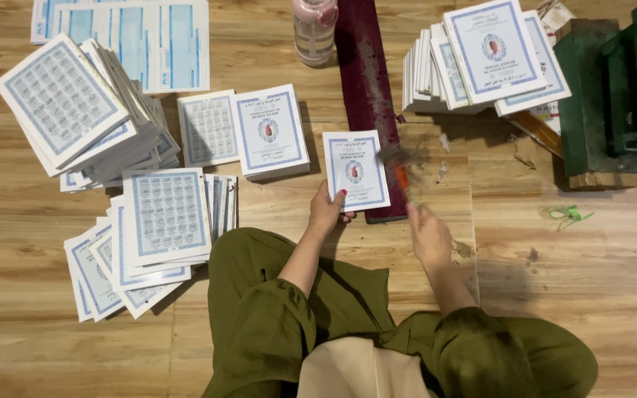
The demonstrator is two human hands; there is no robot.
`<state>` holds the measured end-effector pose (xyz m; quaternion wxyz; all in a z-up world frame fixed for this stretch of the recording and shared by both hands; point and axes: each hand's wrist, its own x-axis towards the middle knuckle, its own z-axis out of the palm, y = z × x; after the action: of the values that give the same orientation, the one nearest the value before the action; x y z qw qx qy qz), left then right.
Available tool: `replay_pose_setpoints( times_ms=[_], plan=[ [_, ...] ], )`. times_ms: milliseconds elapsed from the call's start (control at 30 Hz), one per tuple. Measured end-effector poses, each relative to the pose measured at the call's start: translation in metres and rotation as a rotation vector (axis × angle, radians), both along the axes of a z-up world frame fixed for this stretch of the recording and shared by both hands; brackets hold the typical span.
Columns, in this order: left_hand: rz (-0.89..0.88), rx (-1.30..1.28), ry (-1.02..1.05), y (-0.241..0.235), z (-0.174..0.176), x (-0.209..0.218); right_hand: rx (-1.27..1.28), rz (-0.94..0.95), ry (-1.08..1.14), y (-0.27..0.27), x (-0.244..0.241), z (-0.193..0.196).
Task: Hammering the edges of small booklets on a wooden block to flatten them.
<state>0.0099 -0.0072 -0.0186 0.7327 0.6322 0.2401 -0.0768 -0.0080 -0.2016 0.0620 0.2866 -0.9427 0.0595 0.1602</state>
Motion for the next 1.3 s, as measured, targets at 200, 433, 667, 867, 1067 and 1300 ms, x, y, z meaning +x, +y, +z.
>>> replay_pose_setpoints(
  times_ms=[200,433,667,867,1067,1300],
  plan=[
    [-0.058,0.111,0.02,0.001,0.01,0.001,0.195,-0.053,-0.266,0.006,0.019,0.019],
    [0.002,0.029,0.018,-0.002,0.01,0.0,-0.003,-0.109,0.01,-0.007,0.004,-0.021],
    [-0.038,0.113,0.014,-0.002,0.015,0.002,0.206,-0.145,-0.311,0.002,0.009,0.004],
    [-0.018,0.064,0.014,-0.001,0.015,-0.002,0.034,-0.039,-0.131,0.005,0.03,0.012],
    [-0.041,0.083,0.02,-0.001,0.008,-0.001,0.064,-0.109,-0.205,0.007,0.019,-0.003],
    [-0.054,0.119,0.006,0.0,0.014,-0.004,0.034,-0.118,-0.131,-0.013,0.02,0.006]
  ],
)
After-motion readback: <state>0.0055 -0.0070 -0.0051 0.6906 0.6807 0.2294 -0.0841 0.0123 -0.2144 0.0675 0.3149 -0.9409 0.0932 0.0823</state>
